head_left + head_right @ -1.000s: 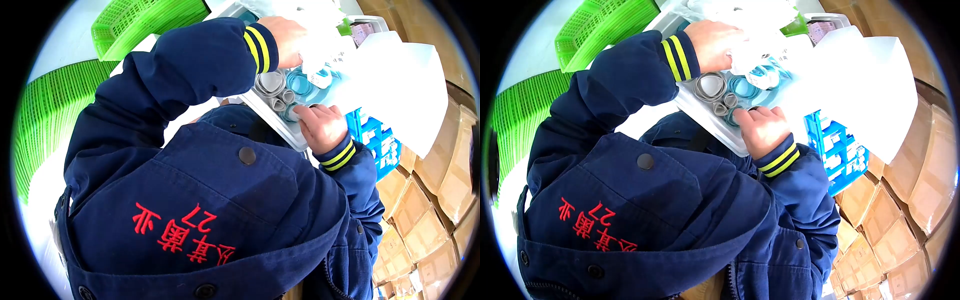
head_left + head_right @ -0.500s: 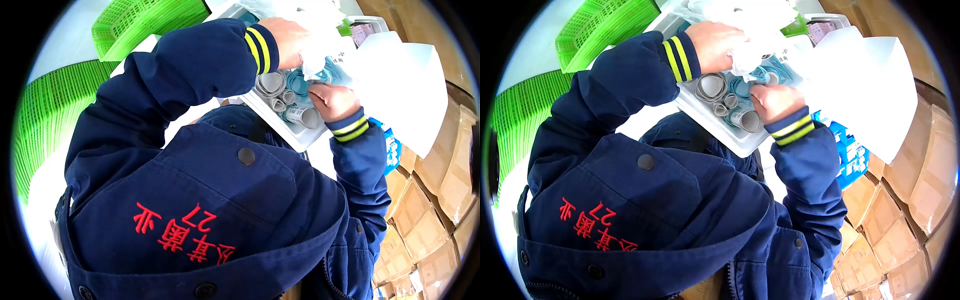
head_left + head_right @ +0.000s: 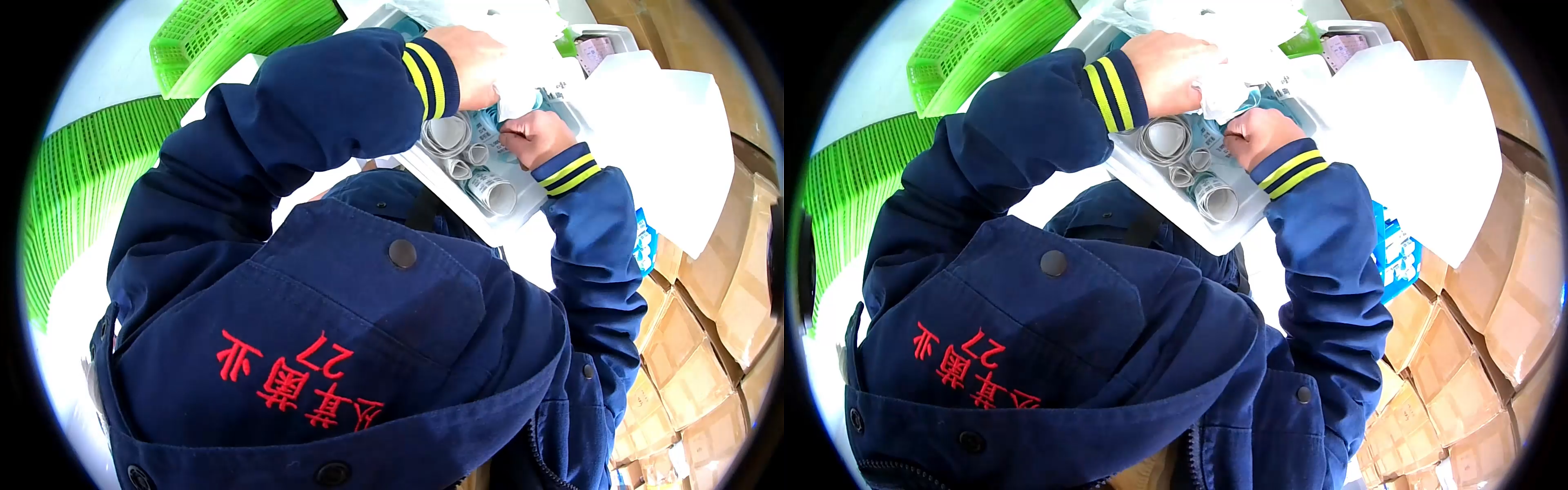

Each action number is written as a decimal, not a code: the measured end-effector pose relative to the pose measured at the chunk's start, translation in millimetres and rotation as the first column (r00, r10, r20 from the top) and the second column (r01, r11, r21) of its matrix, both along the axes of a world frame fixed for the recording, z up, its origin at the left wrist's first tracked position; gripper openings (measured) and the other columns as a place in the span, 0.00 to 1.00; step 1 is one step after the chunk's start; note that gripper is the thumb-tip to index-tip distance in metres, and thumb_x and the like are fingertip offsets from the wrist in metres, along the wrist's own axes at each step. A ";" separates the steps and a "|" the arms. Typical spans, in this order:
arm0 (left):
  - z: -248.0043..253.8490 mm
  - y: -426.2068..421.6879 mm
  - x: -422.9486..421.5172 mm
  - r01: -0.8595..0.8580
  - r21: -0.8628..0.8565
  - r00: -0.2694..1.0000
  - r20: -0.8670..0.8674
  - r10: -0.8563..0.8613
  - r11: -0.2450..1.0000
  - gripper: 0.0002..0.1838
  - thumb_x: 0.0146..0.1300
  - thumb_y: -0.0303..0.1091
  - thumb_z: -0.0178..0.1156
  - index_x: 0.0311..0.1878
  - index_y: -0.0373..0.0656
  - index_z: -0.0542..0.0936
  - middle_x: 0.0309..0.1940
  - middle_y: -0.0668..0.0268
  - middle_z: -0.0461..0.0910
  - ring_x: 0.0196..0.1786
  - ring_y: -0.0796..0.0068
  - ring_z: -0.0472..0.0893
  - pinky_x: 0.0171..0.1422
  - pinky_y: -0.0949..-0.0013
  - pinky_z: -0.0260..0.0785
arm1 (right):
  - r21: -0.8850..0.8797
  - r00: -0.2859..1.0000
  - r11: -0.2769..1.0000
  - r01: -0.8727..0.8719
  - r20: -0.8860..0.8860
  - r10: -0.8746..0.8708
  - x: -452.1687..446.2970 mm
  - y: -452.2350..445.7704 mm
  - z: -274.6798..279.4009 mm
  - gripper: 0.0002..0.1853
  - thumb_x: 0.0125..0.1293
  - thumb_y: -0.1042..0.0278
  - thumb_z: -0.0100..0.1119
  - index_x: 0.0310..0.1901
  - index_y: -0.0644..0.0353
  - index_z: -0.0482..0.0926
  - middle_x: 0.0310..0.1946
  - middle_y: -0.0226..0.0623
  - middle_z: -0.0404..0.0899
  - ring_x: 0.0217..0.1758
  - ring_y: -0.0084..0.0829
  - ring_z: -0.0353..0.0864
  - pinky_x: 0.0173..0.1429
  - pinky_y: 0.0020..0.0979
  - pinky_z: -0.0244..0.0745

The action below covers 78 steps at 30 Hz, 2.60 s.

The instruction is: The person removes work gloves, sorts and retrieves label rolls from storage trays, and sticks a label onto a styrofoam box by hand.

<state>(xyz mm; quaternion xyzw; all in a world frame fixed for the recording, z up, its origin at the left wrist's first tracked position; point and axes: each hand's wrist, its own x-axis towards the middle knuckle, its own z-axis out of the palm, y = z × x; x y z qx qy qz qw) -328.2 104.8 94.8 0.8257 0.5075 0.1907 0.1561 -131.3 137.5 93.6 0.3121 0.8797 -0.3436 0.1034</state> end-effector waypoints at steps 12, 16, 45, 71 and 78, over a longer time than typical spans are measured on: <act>3.8 0.4 1.7 -0.026 -0.041 0.998 -0.057 0.024 0.999 0.19 0.50 0.35 0.58 0.46 0.40 0.73 0.40 0.56 0.77 0.44 0.57 0.76 0.51 0.61 0.68 | -0.076 0.989 0.989 0.129 -0.058 -0.134 2.3 -0.4 -2.3 0.07 0.55 0.70 0.55 0.27 0.64 0.79 0.12 0.37 0.72 0.14 0.29 0.73 0.24 0.27 0.68; 1.5 1.4 1.5 -0.032 -0.033 0.997 -0.074 0.030 0.999 0.19 0.50 0.35 0.58 0.47 0.40 0.73 0.40 0.57 0.77 0.44 0.56 0.76 0.50 0.61 0.69 | 0.175 0.993 0.981 0.081 0.074 -0.095 -1.5 -10.0 5.8 0.08 0.48 0.62 0.60 0.25 0.57 0.79 0.21 0.42 0.77 0.29 0.43 0.77 0.35 0.38 0.72; 5.5 2.8 4.4 -0.046 -0.085 0.992 -0.121 0.035 0.995 0.19 0.51 0.35 0.58 0.47 0.40 0.73 0.42 0.57 0.77 0.45 0.58 0.76 0.52 0.62 0.68 | 0.004 0.990 0.995 0.103 -0.096 -0.102 -1.2 -16.7 6.0 0.07 0.53 0.70 0.54 0.30 0.61 0.81 0.26 0.45 0.79 0.31 0.43 0.79 0.38 0.35 0.74; 6.7 3.6 4.3 -0.042 -0.084 0.994 -0.102 0.033 0.996 0.20 0.48 0.32 0.60 0.47 0.40 0.74 0.41 0.57 0.78 0.45 0.58 0.77 0.51 0.62 0.69 | -0.443 0.947 0.881 0.169 -0.175 -0.270 9.0 -23.9 18.5 0.07 0.60 0.71 0.53 0.34 0.65 0.79 0.21 0.35 0.77 0.25 0.23 0.76 0.33 0.25 0.71; 3.8 3.5 2.2 0.000 -0.068 0.999 -0.052 -0.004 0.998 0.20 0.48 0.33 0.59 0.47 0.40 0.74 0.41 0.57 0.78 0.44 0.57 0.76 0.51 0.61 0.69 | 0.217 1.000 0.976 0.004 0.023 -0.009 3.4 -23.5 5.8 0.08 0.50 0.63 0.56 0.30 0.54 0.80 0.26 0.39 0.79 0.32 0.42 0.78 0.37 0.39 0.74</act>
